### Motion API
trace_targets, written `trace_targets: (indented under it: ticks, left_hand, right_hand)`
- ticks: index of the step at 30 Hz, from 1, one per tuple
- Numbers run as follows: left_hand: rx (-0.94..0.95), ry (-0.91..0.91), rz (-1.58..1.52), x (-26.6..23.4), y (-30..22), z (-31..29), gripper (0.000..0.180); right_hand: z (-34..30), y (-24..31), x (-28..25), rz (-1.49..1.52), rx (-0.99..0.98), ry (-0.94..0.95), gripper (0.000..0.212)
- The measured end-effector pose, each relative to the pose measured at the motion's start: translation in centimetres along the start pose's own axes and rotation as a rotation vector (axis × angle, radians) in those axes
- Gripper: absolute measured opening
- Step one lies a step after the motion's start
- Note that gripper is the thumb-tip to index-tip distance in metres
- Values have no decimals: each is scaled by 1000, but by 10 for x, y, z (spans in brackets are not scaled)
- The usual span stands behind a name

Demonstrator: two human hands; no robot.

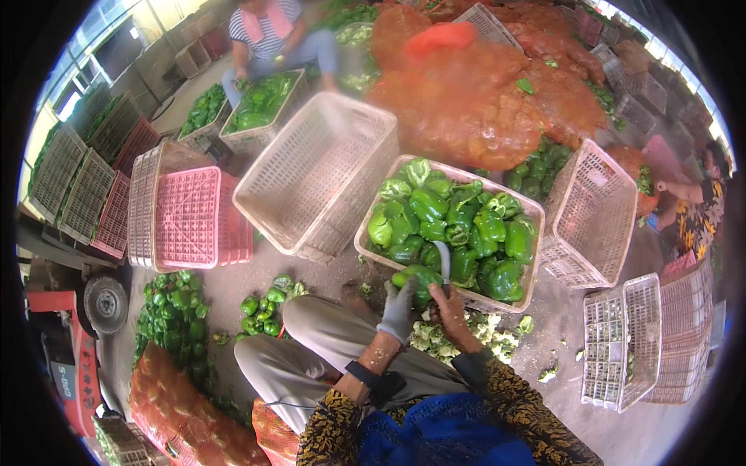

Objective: The person trims the stems of green bell peppers using a knife, places the trimmed peppers into a basket, and reaches for more peppers from a large mesh bag on the floor.

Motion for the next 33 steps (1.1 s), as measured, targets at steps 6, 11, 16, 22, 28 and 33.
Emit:
trace_targets:
  ticks: [6, 11, 16, 22, 28, 33]
  left_hand:
    - [-95, 2, 64, 18, 37, 24, 47]
    - [132, -148, 499, -13, 44, 61, 45]
    - [158, -203, 628, -16, 48, 61, 47]
    - [246, -228, 672, -5, 39, 52, 49]
    - [325, -331, 655, 0, 25, 36, 39]
    - [396, -371, 806, 0, 18, 39, 37]
  right_hand:
    - [8, 4, -61, -325, -165, -128, 45]
    - [14, 24, -68, -323, -75, 81, 35]
    - [28, 51, -41, -872, -231, 194, 32]
    - [37, 64, -10, -1105, -441, 363, 33]
    - [26, 46, -9, -1186, -566, 317, 29]
    - [27, 29, -12, -1201, -586, 380, 27]
Point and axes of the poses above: each hand's wrist, its own z-axis towards the middle knuckle, its own x-axis out of the palm, y = z × x, the point moved 6 cm from there along z, towards the middle knuckle, and after that the axes turned 1 degree about y, right-handed, at the moved point
